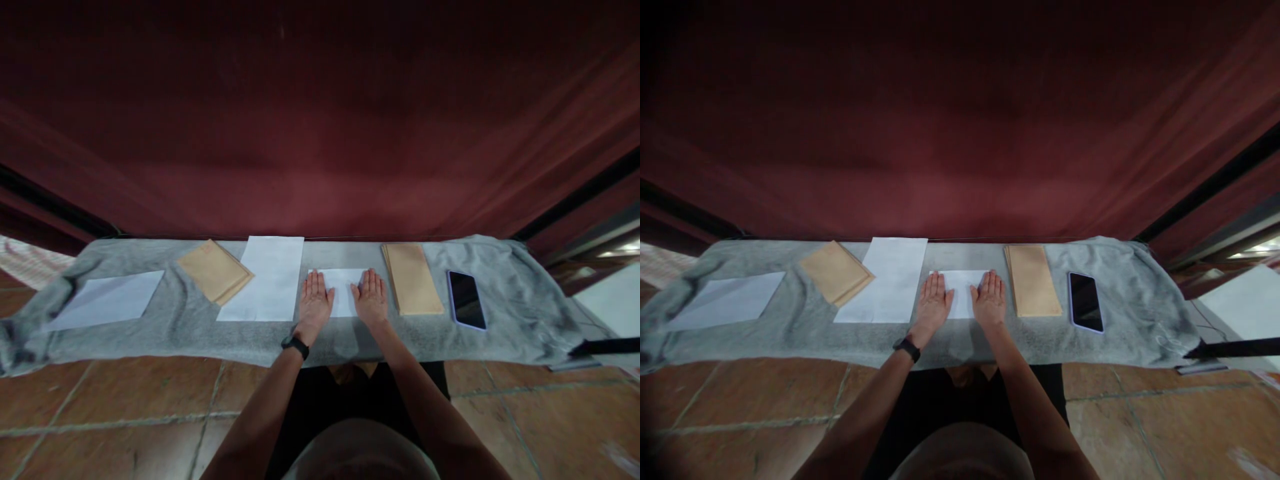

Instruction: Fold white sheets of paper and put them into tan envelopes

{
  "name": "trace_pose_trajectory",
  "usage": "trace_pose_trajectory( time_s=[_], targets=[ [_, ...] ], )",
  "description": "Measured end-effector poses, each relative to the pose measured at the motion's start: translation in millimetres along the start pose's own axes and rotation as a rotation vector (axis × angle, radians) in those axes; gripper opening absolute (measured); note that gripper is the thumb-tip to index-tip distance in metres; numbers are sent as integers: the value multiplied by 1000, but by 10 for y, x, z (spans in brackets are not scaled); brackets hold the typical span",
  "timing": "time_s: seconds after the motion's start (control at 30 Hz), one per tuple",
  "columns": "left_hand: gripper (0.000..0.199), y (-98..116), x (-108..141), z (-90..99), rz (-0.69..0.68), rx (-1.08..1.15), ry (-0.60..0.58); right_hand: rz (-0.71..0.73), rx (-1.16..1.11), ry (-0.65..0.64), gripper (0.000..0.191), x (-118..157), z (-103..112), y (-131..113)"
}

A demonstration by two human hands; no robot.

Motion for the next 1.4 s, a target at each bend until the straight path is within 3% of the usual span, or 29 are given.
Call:
trace_pose_trajectory(
  time_s=[0.53, 1.13, 1.27, 1.4],
  targets=[
    [65, -37, 528, 314, 7, 1, 88, -17, 14, -54, 67, 341, 283, 60],
    [64, -27, 902, 449, -21, 4, 95, 40, 6, -82, 72, 792, 665, 52],
    [61, 110, 939, 477, -77, 18, 89, 87, -49, -113, 66, 803, 698, -90],
    [60, 452, 953, 414, -254, 76, 18, 223, -152, -228, 56, 840, 660, -413]
  ],
)
Point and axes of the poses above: each hand's wrist, its own x-axis away from the middle knuckle, its own z-axis out of the back of the hand, y = z × x, the point moved 10 cm from there along -x, towards the middle knuckle, and after that the axes turned 9 degrees about y, right-handed, at the moved point
